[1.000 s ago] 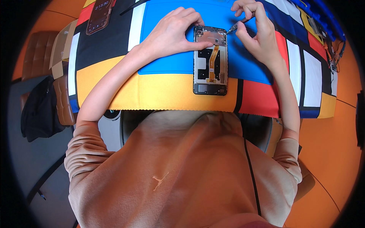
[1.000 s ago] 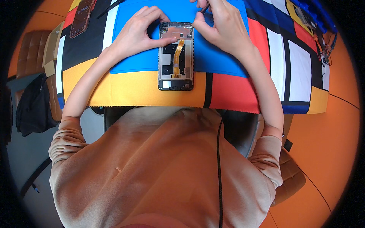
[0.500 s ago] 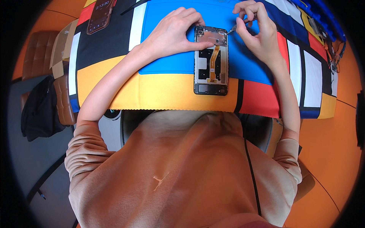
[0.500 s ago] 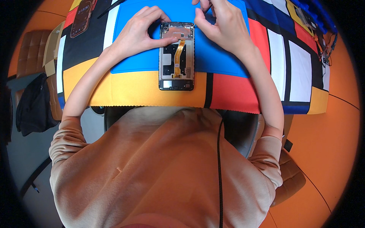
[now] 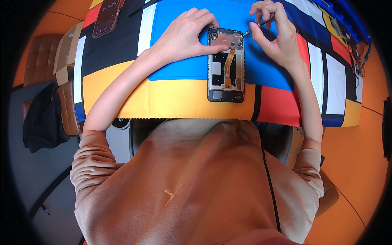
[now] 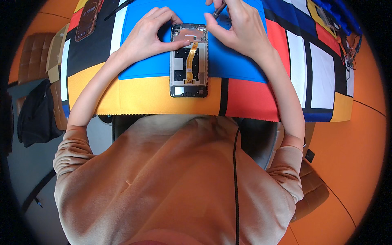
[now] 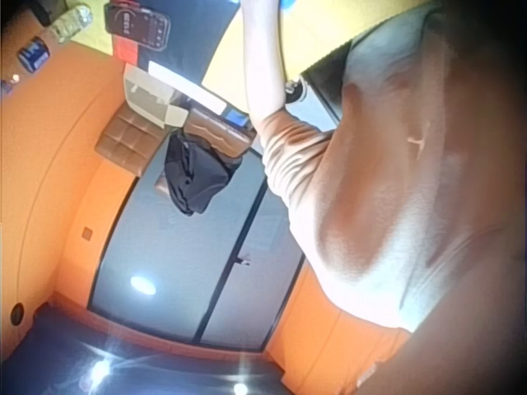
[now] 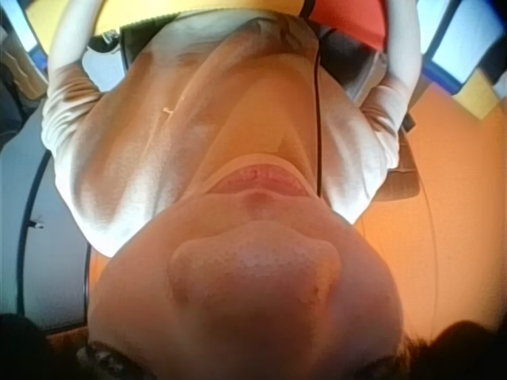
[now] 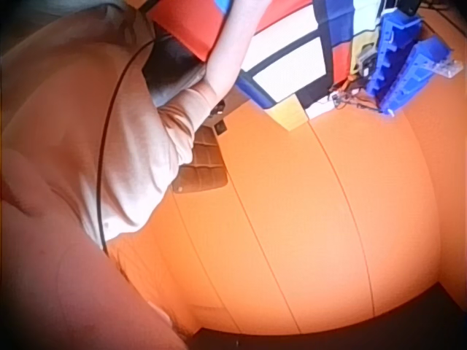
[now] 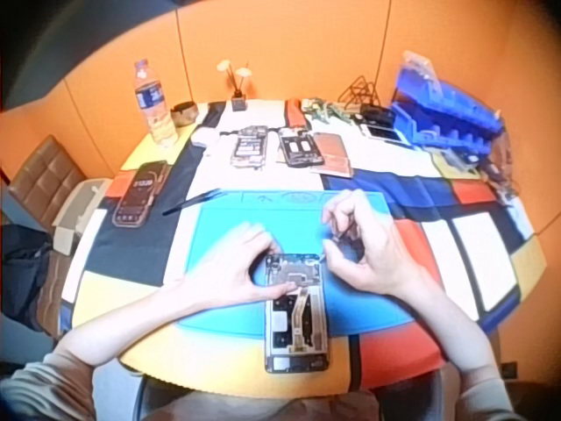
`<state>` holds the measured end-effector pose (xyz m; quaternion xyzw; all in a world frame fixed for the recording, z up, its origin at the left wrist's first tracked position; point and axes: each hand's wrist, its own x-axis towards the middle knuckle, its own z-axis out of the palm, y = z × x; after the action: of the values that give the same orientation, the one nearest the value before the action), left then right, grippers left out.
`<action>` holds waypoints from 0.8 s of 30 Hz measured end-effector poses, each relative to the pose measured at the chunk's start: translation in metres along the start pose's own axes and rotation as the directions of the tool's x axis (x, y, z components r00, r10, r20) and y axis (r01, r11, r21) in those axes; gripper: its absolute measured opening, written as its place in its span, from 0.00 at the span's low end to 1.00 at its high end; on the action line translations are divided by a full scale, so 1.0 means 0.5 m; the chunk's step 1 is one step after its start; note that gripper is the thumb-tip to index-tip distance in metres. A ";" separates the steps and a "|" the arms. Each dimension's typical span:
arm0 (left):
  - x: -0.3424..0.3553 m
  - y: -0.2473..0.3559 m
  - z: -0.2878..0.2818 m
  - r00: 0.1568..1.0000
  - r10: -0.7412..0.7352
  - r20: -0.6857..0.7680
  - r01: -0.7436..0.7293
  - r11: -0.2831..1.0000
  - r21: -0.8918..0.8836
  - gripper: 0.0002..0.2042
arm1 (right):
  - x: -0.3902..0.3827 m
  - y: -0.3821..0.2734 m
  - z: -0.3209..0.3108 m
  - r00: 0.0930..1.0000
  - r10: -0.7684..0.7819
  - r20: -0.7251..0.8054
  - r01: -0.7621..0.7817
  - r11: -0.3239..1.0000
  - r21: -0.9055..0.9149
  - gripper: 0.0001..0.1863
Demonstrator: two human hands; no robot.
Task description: The person uses a screwdriver to remove screws from a disassembled smartphone placed on a multi-colored mat. They repeatedly unscrew and remove screws from various locations on the phone's internal frame, then place the screws on the mat. The phone remains open throughout the clip.
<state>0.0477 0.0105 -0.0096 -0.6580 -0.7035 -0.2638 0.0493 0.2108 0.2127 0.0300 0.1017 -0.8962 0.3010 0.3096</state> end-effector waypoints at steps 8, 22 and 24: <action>-0.001 0.001 -0.001 1.000 -0.005 0.007 0.005 1.000 0.003 0.26 | 0.003 -0.005 0.000 0.999 0.039 0.010 -0.039 0.998 0.045 0.15; -0.001 -0.001 0.002 1.000 -0.001 0.000 0.001 1.000 0.007 0.26 | -0.002 0.013 0.012 0.981 0.148 -0.122 -0.108 0.953 0.283 0.15; -0.001 -0.002 0.003 1.000 -0.006 0.003 0.006 1.000 0.012 0.27 | -0.004 0.017 0.012 0.977 0.170 -0.129 -0.121 0.939 0.321 0.15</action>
<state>0.0475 0.0106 -0.0115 -0.6562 -0.7070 -0.2587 0.0513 0.2065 0.2161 0.0208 0.0588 -0.8158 0.4677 0.3352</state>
